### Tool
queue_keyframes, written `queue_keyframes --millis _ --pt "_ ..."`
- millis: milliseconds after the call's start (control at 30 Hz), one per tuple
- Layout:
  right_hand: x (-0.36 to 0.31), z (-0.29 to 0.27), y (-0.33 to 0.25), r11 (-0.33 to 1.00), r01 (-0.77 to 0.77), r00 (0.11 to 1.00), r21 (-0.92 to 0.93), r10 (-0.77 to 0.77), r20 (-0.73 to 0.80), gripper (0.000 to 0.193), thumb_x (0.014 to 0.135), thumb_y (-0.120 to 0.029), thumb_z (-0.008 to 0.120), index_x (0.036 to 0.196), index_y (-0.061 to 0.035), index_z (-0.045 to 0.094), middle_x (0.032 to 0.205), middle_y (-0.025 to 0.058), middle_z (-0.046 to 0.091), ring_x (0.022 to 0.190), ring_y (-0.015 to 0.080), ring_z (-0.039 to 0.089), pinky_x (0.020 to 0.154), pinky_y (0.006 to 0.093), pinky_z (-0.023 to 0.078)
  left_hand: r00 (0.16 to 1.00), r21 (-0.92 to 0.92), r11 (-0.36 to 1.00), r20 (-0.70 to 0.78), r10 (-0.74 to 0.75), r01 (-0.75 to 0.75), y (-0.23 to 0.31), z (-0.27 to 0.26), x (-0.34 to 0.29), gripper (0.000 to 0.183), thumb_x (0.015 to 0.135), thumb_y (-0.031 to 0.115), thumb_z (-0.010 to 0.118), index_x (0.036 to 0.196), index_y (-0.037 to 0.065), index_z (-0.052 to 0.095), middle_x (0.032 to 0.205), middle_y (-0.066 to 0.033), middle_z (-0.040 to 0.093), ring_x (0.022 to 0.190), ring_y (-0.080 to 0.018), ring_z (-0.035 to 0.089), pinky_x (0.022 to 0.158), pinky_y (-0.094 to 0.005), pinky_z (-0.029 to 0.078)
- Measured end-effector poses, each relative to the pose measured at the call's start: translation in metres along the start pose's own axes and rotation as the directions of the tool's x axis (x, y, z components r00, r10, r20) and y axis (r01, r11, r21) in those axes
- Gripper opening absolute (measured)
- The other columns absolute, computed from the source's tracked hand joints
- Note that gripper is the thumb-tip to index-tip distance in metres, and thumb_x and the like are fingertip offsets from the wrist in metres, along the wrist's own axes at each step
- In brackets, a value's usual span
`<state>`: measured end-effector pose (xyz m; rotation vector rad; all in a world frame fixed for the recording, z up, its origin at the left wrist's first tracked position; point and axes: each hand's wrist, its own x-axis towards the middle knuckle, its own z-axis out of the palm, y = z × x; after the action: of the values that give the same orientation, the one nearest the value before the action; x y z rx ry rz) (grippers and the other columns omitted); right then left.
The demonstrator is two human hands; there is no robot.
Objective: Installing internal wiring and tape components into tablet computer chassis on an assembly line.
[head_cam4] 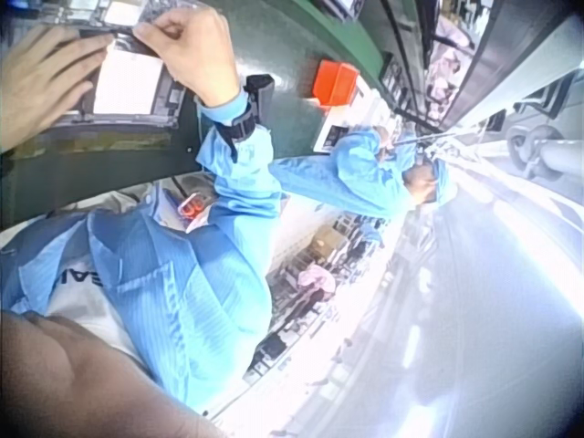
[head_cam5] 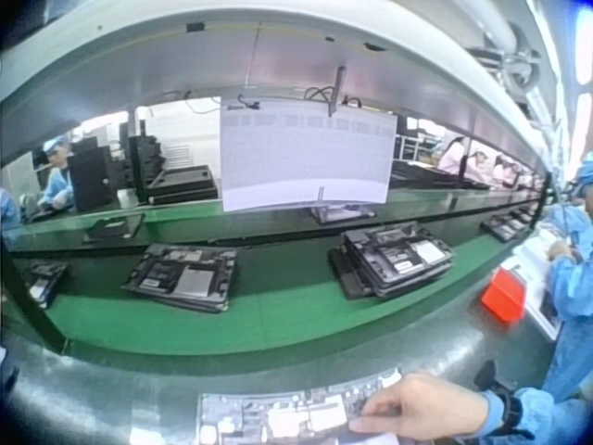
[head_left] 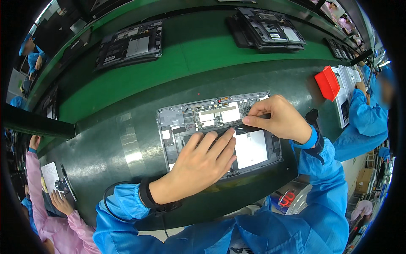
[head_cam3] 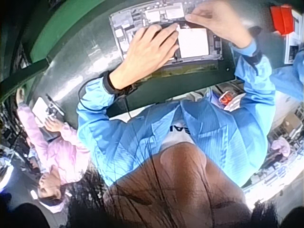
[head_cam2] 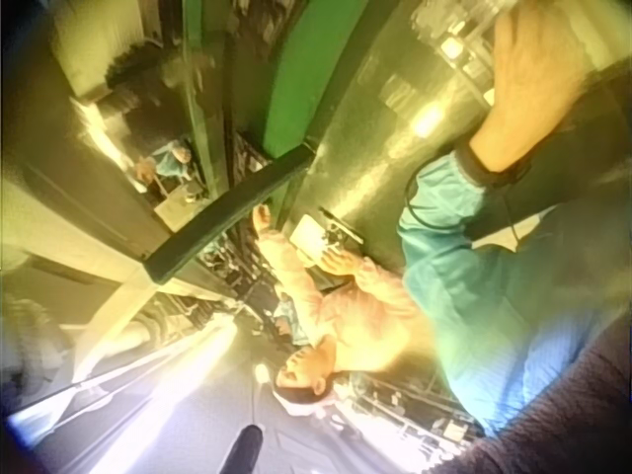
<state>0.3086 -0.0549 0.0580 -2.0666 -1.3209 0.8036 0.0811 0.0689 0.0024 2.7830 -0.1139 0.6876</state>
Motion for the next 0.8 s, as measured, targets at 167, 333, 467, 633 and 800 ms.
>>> queue_keyframes --millis 167,333,467,633,800 --pt "-0.0010 -0.0021 0.0039 1.000 0.015 1.000 0.007 -0.015 0.005 0.027 0.093 -0.022 0.079 0.088 0.0044 0.077 0.070 0.0176 0.071 0.058 0.0198 0.064 0.058 0.0354 0.049 1.000 0.014 1.000 0.012 0.005 -0.005 -0.0001 -0.0023 0.0015 0.041 0.089 0.024 0.077 0.123 0.001 0.070 0.136 -0.0075 0.065 0.103 -0.0249 0.058 0.084 -0.0371 0.047" --pt "-0.0026 -0.0005 0.0047 0.999 -0.005 1.000 0.031 0.005 0.001 0.027 0.093 -0.022 0.079 0.089 0.0045 0.077 0.068 0.0163 0.070 0.058 0.0181 0.062 0.058 0.0351 0.048 1.000 0.017 1.000 0.012 0.006 -0.006 0.0002 -0.0013 0.0013 0.042 0.089 0.024 0.077 0.123 0.000 0.070 0.137 -0.0075 0.065 0.103 -0.0249 0.058 0.084 -0.0369 0.046" --pt "-0.0020 0.0003 0.0036 1.000 -0.012 1.000 0.013 0.013 -0.015 0.027 0.093 -0.022 0.080 0.087 0.0045 0.077 0.068 0.0157 0.070 0.057 0.0184 0.061 0.057 0.0353 0.048 1.000 0.014 1.000 0.017 0.000 0.000 0.0007 -0.0022 0.0015 0.042 0.089 0.024 0.077 0.123 0.000 0.070 0.137 -0.0076 0.065 0.104 -0.0251 0.058 0.085 -0.0372 0.047" --pt "-0.0035 0.0028 0.0053 0.999 -0.013 0.999 0.037 0.014 -0.042 0.027 0.093 -0.023 0.080 0.086 0.0037 0.076 0.066 0.0159 0.068 0.056 0.0194 0.060 0.056 0.0366 0.047 0.999 0.027 0.999 -0.011 0.042 -0.042 -0.0009 -0.0018 0.0039 0.038 0.091 0.026 0.074 0.115 -0.003 0.070 0.132 -0.0125 0.066 0.101 -0.0246 0.057 0.085 -0.0363 0.047" --pt "-0.0060 0.0062 0.0064 1.000 0.030 0.997 -0.006 -0.031 -0.072 0.027 0.093 -0.025 0.080 0.087 0.0022 0.077 0.068 0.0166 0.069 0.057 0.0242 0.062 0.057 0.0375 0.047 0.999 0.008 1.000 0.035 -0.010 0.010 0.0017 -0.0042 0.0028 0.041 0.088 0.022 0.076 0.123 0.001 0.070 0.137 -0.0077 0.065 0.103 -0.0255 0.058 0.086 -0.0376 0.048"
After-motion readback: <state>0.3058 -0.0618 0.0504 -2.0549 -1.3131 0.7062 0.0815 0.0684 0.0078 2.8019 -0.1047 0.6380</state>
